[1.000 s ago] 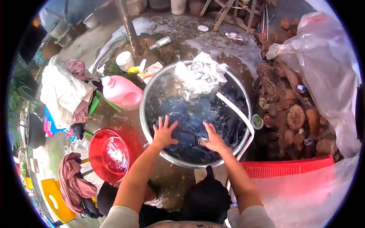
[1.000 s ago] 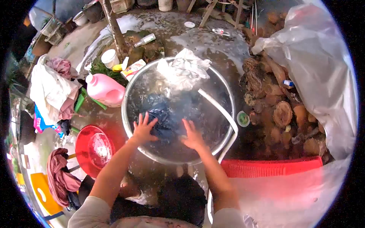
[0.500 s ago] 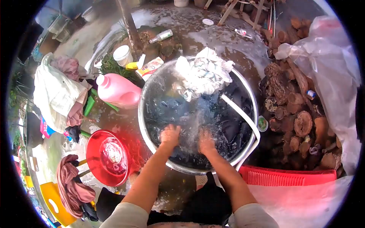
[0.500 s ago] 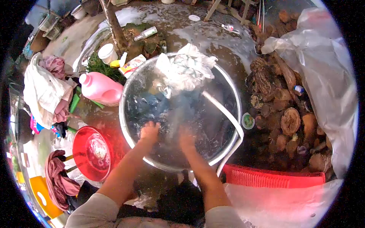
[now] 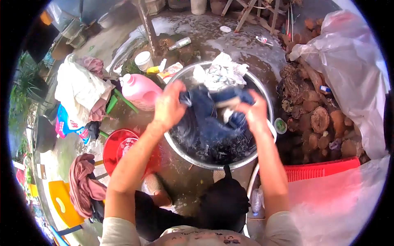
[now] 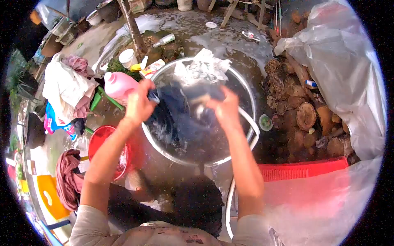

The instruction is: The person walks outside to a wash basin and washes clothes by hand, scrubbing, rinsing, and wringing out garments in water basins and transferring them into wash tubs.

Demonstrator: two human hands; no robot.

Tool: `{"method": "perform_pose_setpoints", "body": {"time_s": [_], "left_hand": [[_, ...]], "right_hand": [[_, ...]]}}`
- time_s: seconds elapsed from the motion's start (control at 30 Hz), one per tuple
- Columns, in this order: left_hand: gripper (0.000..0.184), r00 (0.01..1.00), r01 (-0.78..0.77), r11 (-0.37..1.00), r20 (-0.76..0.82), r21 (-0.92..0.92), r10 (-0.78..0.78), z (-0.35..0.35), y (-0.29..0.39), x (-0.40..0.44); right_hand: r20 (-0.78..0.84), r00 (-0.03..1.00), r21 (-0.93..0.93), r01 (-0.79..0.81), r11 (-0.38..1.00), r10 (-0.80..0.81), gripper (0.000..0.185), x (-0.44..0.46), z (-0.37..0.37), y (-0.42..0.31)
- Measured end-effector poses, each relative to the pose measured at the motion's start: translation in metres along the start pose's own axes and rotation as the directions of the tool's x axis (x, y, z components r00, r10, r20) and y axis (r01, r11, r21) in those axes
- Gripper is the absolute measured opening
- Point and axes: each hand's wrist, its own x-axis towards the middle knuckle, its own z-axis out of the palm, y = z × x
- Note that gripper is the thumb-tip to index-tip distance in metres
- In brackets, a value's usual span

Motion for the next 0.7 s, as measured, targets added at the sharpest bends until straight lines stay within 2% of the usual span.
{"method": "perform_pose_setpoints", "body": {"time_s": [0.07,0.13,0.2,0.23,0.27,0.33,0.37,0.4,0.47,0.53,0.6,0.63,0.67,0.7], "left_hand": [[0.035,0.99,0.026,1.0,-0.135,-0.017,-0.028,-0.032,0.016,0.021],[0.039,0.954,0.02,0.999,-0.3,0.029,-0.01,-0.056,0.032,0.033],[0.045,0.94,0.052,0.996,-0.333,-0.074,-0.073,-0.064,0.037,0.035],[0.06,0.951,0.018,1.0,-0.307,-0.024,-0.025,-0.061,0.022,0.034],[0.064,0.971,0.012,0.986,-0.235,-0.168,-0.052,-0.053,0.008,0.029],[0.073,0.994,0.032,0.893,-0.081,-0.449,-0.076,-0.027,-0.023,0.015],[0.08,0.995,0.089,0.884,-0.008,-0.459,-0.104,-0.007,-0.043,0.005],[0.078,0.983,0.169,0.864,0.021,-0.475,-0.181,0.015,-0.059,-0.006],[0.083,0.97,0.208,0.839,-0.004,-0.504,-0.242,0.078,-0.107,-0.034],[0.083,0.961,0.262,0.891,0.015,-0.372,-0.277,0.1,-0.076,-0.054],[0.084,0.968,0.204,0.927,0.207,-0.315,-0.143,0.127,-0.078,-0.076],[0.087,0.904,0.293,0.946,0.364,-0.141,-0.226,0.137,-0.074,-0.088],[0.092,0.812,0.343,0.938,0.487,0.047,-0.322,0.14,-0.066,-0.094],[0.1,0.736,0.387,0.915,0.559,0.116,-0.382,0.154,-0.074,-0.104]], "right_hand": [[0.06,0.995,0.139,0.076,0.987,-0.085,0.052,0.005,-0.002,-0.064],[-0.078,0.985,0.182,0.165,0.969,-0.153,0.05,0.014,-0.004,-0.087],[-0.073,0.976,0.322,0.218,0.921,-0.206,0.053,0.018,-0.003,-0.096],[-0.035,0.989,0.347,0.146,0.926,-0.143,0.055,0.022,-0.009,-0.085],[0.004,0.997,0.369,0.076,0.926,-0.083,0.057,0.028,-0.016,-0.07],[-0.049,0.993,0.149,0.114,0.982,-0.108,0.062,0.038,-0.028,-0.018],[-0.06,0.993,0.166,0.11,0.98,-0.101,0.065,0.039,-0.029,0.01],[-0.06,0.996,0.101,0.065,0.993,-0.059,0.067,0.03,-0.025,0.026],[-0.032,0.995,0.099,-0.089,0.991,0.093,0.069,0.017,-0.014,0.062],[0.01,0.999,-0.265,-0.029,0.964,0.033,0.072,0.011,-0.01,0.118],[0.164,0.984,-0.427,0.003,0.904,0.074,0.077,-0.005,-0.002,0.143],[0.256,0.965,-0.559,0.198,0.805,-0.059,0.079,-0.009,-0.001,0.164],[0.329,0.944,-0.68,0.257,0.687,-0.027,0.081,-0.013,0.002,0.17],[0.396,0.917,-0.721,0.286,0.632,0.037,0.082,-0.017,0.004,0.179]]}}
